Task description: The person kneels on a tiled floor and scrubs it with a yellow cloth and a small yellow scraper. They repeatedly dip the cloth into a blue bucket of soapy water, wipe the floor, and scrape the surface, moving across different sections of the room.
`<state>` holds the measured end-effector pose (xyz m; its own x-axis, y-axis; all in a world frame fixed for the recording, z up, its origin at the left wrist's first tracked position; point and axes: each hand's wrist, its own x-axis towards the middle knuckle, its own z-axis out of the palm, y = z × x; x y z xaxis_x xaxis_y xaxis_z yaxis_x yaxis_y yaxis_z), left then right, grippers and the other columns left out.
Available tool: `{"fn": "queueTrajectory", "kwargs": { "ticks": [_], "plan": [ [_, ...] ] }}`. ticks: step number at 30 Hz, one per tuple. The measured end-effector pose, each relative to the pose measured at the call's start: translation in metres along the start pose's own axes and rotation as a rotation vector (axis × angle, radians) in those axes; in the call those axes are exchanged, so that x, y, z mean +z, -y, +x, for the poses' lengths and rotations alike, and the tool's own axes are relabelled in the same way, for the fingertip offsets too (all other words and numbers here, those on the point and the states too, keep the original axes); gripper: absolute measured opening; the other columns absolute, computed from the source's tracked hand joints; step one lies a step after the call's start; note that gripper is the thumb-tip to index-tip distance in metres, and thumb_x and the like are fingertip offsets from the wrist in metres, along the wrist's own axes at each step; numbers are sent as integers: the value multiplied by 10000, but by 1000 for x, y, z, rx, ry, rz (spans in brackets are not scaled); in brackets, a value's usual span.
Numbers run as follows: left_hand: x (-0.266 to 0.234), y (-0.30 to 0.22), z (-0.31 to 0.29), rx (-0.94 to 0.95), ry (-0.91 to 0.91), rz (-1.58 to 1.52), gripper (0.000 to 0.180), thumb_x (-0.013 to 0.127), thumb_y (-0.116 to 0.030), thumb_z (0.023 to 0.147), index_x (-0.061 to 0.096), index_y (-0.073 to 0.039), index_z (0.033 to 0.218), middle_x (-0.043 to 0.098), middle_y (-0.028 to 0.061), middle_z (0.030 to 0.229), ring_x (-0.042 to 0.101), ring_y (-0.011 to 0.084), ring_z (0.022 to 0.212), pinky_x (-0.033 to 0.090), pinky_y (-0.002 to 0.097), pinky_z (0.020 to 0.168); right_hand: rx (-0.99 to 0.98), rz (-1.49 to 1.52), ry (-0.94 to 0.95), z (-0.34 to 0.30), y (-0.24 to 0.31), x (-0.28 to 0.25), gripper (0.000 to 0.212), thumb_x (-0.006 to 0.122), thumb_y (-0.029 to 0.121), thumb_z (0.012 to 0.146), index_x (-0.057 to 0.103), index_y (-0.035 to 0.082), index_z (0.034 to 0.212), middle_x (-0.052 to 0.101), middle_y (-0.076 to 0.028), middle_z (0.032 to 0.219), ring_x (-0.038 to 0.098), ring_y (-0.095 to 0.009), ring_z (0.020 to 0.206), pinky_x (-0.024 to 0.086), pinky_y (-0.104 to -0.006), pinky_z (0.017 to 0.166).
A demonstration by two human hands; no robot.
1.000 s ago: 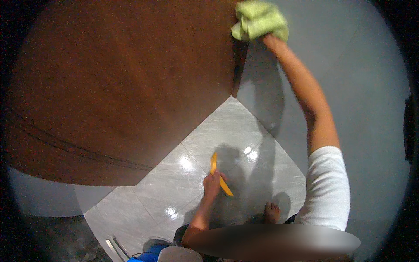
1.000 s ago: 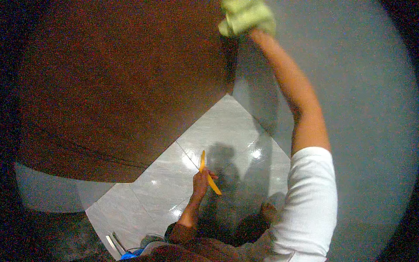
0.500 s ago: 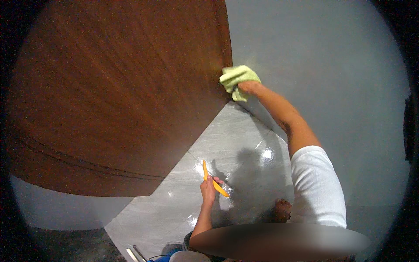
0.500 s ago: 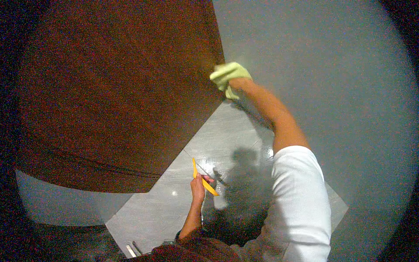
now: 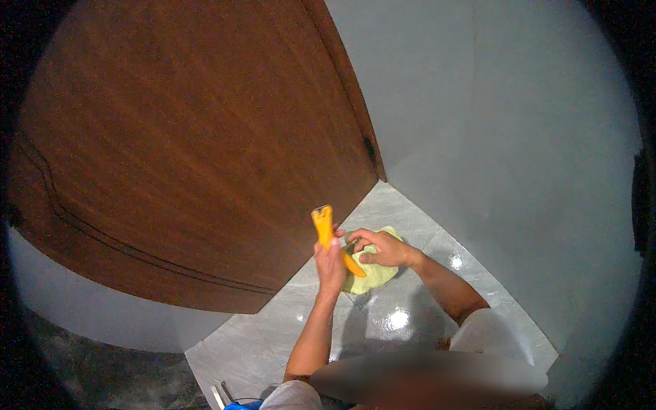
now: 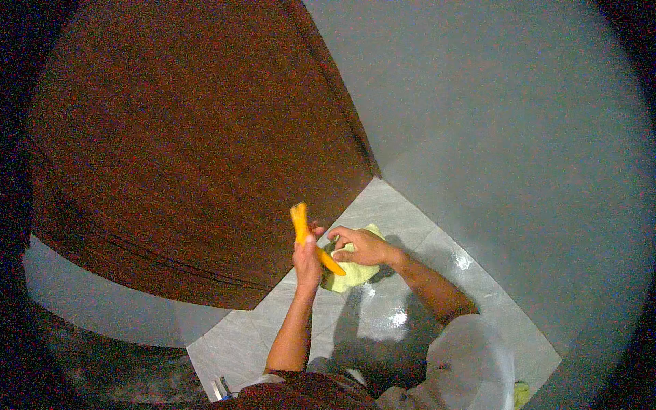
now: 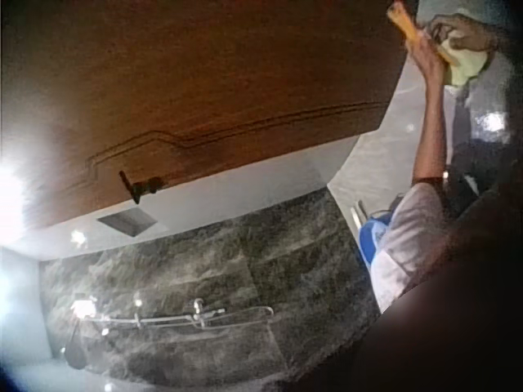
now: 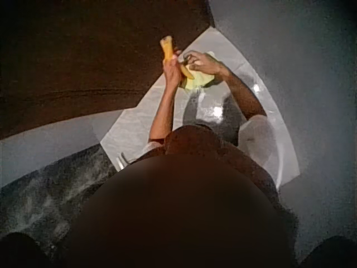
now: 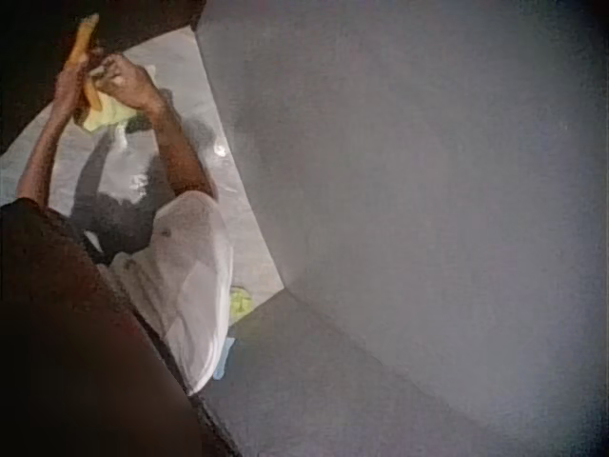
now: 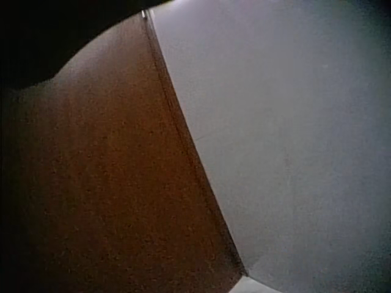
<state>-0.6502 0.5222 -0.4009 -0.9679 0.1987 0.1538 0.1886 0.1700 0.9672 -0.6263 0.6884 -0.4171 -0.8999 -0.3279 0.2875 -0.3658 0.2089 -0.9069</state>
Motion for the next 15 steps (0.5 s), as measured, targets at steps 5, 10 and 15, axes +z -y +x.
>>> {"fn": "queueTrajectory", "kwargs": {
  "ticks": [5, 10, 15],
  "plan": [
    [44, -4, 14, 68, 239, -63, 402, 361, -350, 925, 491, -27, 1127, 529, 75, 1059, 489, 153, 934, 388, 296, 823, 72, 130, -216, -19, -5, -1, 734, 721, 287, 694, 336, 20, 1258, 508, -126, 1171, 555, -256, 1003, 435, -332, 844],
    [75, 10, 38, 62, 554, 114, 460, 297, -371, 938, 454, -26, 1201, 491, 98, 1182, 473, 200, 1066, 356, 321, 922, 17, 327, -344, -49, -22, -22, 559, 706, 156, 712, 398, -1, 1152, 531, -91, 1053, 554, -189, 944, 461, -304, 786],
    [87, -35, 137, 370, 123, 389, 345, 478, -304, 874, 625, -3, 960, 638, 137, 915, 596, 236, 900, 447, 336, 791, 48, 351, -424, -64, -32, -23, 419, 671, 73, 725, 436, 7, 1065, 541, -64, 964, 556, -148, 884, 478, -281, 725]
  ]
}}
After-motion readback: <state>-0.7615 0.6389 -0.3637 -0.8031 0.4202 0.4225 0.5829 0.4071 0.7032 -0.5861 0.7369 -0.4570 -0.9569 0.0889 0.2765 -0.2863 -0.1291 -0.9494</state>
